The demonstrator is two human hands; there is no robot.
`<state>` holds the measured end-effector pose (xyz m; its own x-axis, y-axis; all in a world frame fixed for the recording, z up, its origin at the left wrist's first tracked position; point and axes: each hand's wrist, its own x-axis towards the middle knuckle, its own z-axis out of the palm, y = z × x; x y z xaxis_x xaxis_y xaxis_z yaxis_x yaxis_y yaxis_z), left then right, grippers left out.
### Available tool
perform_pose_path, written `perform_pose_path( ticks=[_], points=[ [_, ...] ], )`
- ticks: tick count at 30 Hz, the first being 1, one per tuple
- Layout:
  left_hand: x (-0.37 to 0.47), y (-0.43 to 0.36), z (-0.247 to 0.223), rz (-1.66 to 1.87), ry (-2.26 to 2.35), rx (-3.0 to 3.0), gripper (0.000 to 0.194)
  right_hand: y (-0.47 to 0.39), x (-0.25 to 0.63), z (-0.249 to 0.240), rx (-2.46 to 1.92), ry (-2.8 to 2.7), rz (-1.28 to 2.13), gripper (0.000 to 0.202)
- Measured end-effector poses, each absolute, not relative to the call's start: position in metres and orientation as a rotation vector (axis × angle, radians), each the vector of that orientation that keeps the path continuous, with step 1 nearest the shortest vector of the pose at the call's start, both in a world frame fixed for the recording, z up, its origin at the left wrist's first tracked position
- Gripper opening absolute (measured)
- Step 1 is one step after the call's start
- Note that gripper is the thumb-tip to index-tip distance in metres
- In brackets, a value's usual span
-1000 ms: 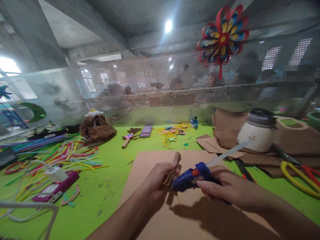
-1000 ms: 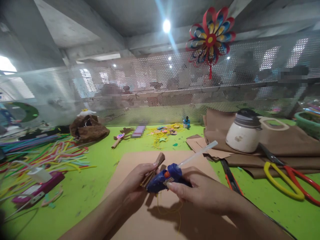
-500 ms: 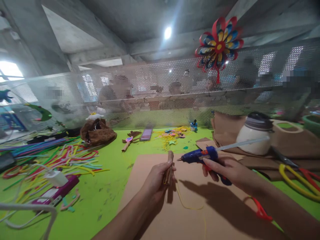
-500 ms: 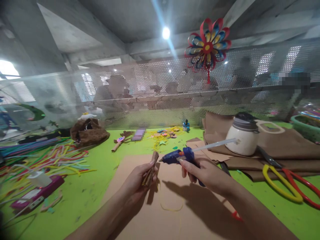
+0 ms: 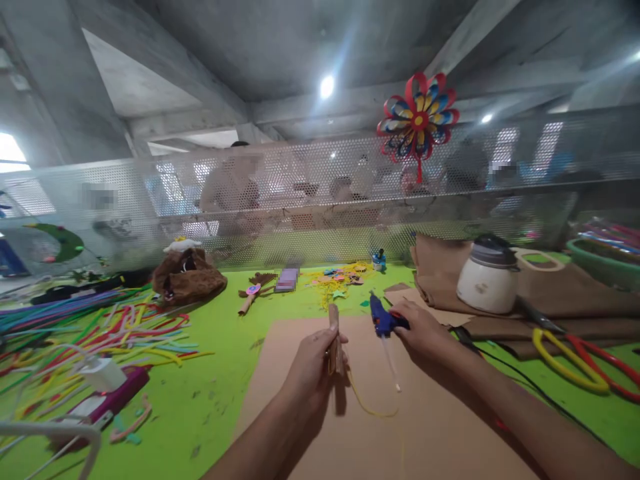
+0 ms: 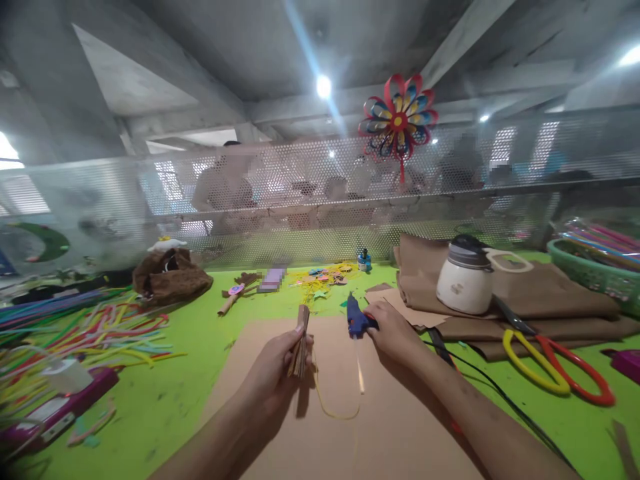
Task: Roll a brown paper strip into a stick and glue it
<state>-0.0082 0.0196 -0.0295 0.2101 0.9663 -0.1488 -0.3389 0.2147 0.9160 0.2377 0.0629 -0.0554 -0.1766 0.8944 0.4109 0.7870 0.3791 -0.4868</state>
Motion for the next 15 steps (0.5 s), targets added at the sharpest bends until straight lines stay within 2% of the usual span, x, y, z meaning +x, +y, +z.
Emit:
perform_pose_path(
  ticks=[4, 7, 10, 12, 15],
  points=[
    [-0.007, 0.02, -0.032, 1.11, 0.907, 0.867, 0.032, 0.053, 0.227, -0.042, -1.443, -1.942, 0.216, 0.021],
    [-0.006, 0.02, -0.036, 1.14, 0.894, 0.884, 0.033, 0.033, 0.197, -0.028, -1.403, -1.902, 0.296, 0.023],
    [-0.006, 0.022, -0.042, 1.194, 0.872, 0.934, 0.037, 0.011, 0.161, -0.021, -1.289, -1.946, 0.559, 0.03],
    [-0.006, 0.025, -0.046, 1.215, 0.884, 0.977, 0.039, 0.001, 0.142, -0.02, -1.265, -1.864, 0.89, 0.033],
    [-0.009, 0.028, -0.049, 1.233, 0.932, 1.042, 0.04, -0.003, 0.126, -0.022, -1.327, -1.672, 1.149, 0.037]
  ],
)
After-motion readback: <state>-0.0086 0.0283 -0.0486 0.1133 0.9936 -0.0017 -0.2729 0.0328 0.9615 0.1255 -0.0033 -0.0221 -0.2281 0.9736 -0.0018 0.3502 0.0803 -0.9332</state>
